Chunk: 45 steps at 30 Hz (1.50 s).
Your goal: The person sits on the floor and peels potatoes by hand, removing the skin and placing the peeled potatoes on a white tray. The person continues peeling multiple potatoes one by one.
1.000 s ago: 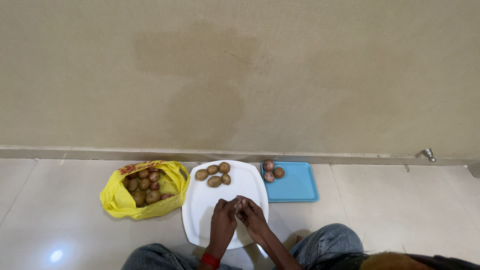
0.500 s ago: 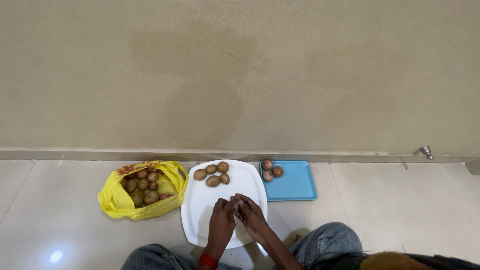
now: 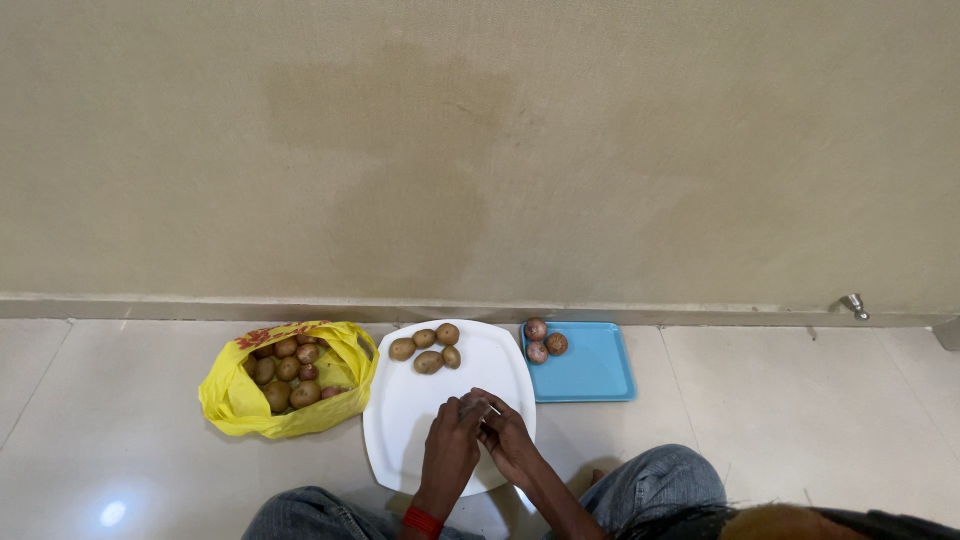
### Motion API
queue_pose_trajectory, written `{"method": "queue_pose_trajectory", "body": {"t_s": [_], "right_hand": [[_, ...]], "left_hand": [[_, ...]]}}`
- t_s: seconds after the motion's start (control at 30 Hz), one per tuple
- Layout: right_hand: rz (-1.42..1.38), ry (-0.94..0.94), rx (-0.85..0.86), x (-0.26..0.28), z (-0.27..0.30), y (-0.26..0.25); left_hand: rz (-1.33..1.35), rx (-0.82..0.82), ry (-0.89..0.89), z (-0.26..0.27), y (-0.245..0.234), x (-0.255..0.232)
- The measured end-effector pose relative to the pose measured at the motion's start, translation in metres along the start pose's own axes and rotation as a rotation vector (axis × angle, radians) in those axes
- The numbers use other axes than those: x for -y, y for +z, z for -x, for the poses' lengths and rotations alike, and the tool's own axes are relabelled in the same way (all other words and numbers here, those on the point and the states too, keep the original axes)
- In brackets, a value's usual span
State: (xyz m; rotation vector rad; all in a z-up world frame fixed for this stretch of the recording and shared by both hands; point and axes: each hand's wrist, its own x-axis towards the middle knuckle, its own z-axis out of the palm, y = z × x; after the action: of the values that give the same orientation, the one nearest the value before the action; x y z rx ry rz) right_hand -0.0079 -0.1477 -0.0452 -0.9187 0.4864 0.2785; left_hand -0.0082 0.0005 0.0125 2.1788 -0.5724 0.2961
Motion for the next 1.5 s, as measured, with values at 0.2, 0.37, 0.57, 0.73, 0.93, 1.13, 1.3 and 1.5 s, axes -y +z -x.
{"method": "queue_pose_trajectory", "body": {"t_s": [0.2, 0.37, 0.57, 0.73, 0.93, 1.13, 1.3, 1.5], "right_hand": [[-0.118, 0.023, 0.095, -0.002, 0.000, 0.002], [-0.114, -0.027, 0.078, -0.002, 0.001, 0.003], [-0.048, 0.028, 0.035, -0.003, -0.002, -0.003], [-0.039, 0.007, 0.104, -0.009, -0.002, -0.007], [-0.079, 0.017, 0.000, -0.013, -0.011, -0.014], [-0.017, 0.018, 0.095, -0.010, -0.004, -0.007], [-0.077, -0.030, 0.026, -0.005, -0.003, -0.002], [-0.056, 0.041, 0.059, -0.003, -0.002, -0.004]], "left_hand": [[0.156, -0.017, -0.417, -0.009, -0.005, 0.006], [0.247, 0.011, -0.462, -0.008, -0.009, 0.006], [0.100, 0.016, -0.172, -0.004, -0.004, -0.004], [0.267, 0.048, -0.572, -0.010, -0.008, 0.005], [0.137, 0.054, -0.243, 0.000, -0.003, -0.001], [0.198, 0.035, -0.504, -0.009, -0.009, 0.006], [0.245, 0.115, -0.504, -0.006, -0.009, 0.000], [0.109, 0.009, -0.260, -0.003, -0.003, -0.003]]}}
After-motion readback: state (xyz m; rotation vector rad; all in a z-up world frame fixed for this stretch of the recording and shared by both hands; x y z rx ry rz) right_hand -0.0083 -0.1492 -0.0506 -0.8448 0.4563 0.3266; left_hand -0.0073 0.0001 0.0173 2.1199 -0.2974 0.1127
